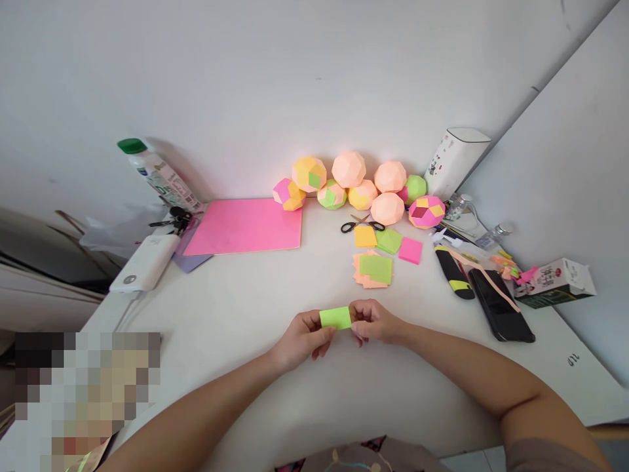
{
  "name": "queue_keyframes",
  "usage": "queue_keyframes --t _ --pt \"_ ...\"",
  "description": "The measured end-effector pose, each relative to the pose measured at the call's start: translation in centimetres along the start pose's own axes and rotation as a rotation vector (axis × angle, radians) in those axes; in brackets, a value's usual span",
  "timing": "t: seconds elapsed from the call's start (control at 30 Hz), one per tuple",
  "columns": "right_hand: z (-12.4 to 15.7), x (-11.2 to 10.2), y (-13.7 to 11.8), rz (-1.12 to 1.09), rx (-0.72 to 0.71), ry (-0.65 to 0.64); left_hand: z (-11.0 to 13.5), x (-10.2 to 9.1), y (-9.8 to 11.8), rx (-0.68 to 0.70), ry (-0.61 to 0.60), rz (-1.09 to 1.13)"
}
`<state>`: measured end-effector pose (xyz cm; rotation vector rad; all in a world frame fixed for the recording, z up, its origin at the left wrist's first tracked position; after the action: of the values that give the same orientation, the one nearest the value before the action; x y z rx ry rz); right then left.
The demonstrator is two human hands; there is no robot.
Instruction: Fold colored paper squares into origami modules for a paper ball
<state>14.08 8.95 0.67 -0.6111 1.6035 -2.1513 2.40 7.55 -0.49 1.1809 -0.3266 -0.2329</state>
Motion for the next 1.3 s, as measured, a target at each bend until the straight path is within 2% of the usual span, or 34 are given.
queue_keyframes --t 0.1,0.17,0.33,0.53,0.8,0.93,1.03,1.13,1.3 --pt "-0.1 -0.2 -0.6 -0.065 -0.043 0.026 -0.2 -0.5 0.1 0.016 0.034 0.048" --pt "-0.2 -0.2 -0.5 -0.034 -0.033 0.050 -0.3 -0.5 0.3 0.029 0.038 0.057" --pt "-0.3 0.5 0.5 0.111 0.011 0.046 -0.2 0.0 0.2 0.005 0.041 -0.031" --pt "-0.3 0.5 0.4 0.054 -0.046 0.044 0.0 0.1 -0.1 -0.012 0.055 -0.087" --pt "-0.3 -0.6 0.1 -0.059 -0.040 0.107 -0.3 -0.7 0.1 0.009 0.095 0.111" --pt "-0.2 -0.6 0.2 0.019 -0.060 0.104 -0.4 -0.5 0.6 0.025 0.024 0.237" --pt "-0.2 -0.4 0.4 0.068 -0.058 0.114 -0.2 0.1 0.8 0.043 -0.045 0.150" --pt "-0.1 0.0 0.3 0.095 -0.063 0.118 -0.1 0.4 0.4 0.016 -0.034 0.028" --pt "-0.1 1.0 -0.5 0.126 -0.099 0.067 0.0 0.7 0.0 -0.001 -0.019 -0.047"
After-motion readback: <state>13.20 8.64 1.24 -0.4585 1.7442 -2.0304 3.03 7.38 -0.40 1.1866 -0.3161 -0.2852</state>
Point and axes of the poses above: each hand's wrist, its own z-axis away from the middle knuckle, its own x-axis out of the palm, y = z × x, the point moved 8 cm from there along -z, towards the middle knuckle, and after that the axes turned 8 degrees about y, right-handed, at the moved point
